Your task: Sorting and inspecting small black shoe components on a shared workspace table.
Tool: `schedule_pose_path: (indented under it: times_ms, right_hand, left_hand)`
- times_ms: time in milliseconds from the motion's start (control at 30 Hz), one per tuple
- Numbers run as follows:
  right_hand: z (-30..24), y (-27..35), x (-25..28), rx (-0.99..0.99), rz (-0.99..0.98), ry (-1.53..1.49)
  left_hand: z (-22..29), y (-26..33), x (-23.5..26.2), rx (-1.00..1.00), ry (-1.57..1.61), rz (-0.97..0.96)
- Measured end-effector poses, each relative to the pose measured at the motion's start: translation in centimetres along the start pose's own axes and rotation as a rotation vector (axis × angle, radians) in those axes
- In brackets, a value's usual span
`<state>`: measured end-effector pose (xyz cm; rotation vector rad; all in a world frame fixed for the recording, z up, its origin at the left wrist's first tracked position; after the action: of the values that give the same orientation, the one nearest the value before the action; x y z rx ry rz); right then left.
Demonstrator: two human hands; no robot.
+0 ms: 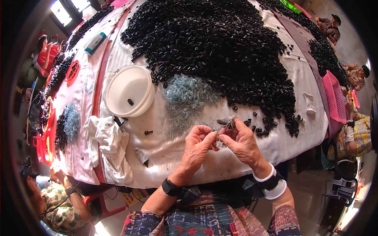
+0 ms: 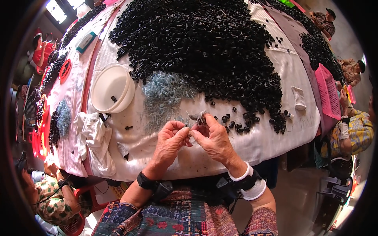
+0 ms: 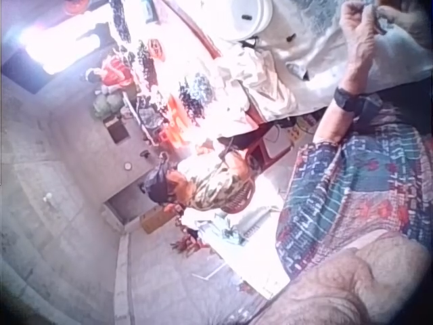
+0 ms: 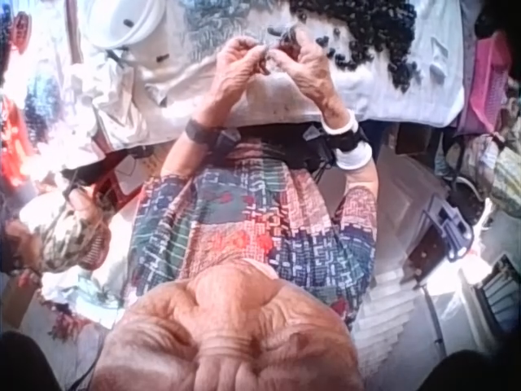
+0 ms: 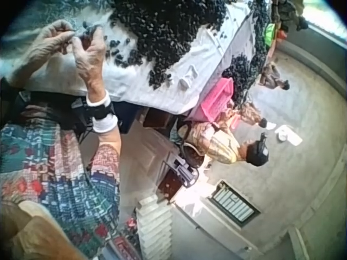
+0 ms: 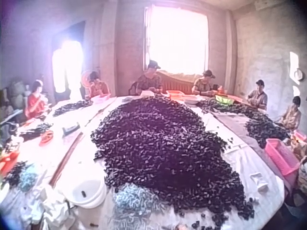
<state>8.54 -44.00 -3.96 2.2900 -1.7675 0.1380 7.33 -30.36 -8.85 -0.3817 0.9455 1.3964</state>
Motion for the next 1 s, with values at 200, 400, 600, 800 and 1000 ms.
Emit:
schedule_pose_path:
  times_ms: [200,400,600,800,1000]
  right_hand:
    - [0.8,-0.3,0.2,0.003,0.078,-0.034]
    - [1.2,-0.6,0.6,-0.093,0.117,-0.067]
    - [1.2,-0.4,0.4,-0.092,0.196,-0.060]
    - [0.8,-0.3,0.3,-0.124,0.215,0.017]
    - [1.2,-0.3,0.0,0.013,0.246,0.077]
  left_hand:
    - [0.4,0.1,-0.2,-0.017,0.005,0.048]
    - [1.6,0.5,-1.2,-0.124,-0.123,-0.018]
    - [1.0,0.6,-1.6,-0.204,-0.293,-0.043]
    - [0.7,0.4,-1.4,-0.198,-0.481,0.014]
    - [0.9,0.3,-1.3,-0.069,-0.120,0.100]
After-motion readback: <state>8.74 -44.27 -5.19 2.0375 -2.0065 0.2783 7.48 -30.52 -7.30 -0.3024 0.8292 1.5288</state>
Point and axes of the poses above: each hand's wrist, its own y-axis away from the middle knuckle, its own x-axis out of the back of the hand, z = x × y, the point moved 5 cm from there along -y, towards the middle knuckle, and after that the axes turned 15 degrees about y, right-handed, at the moved point
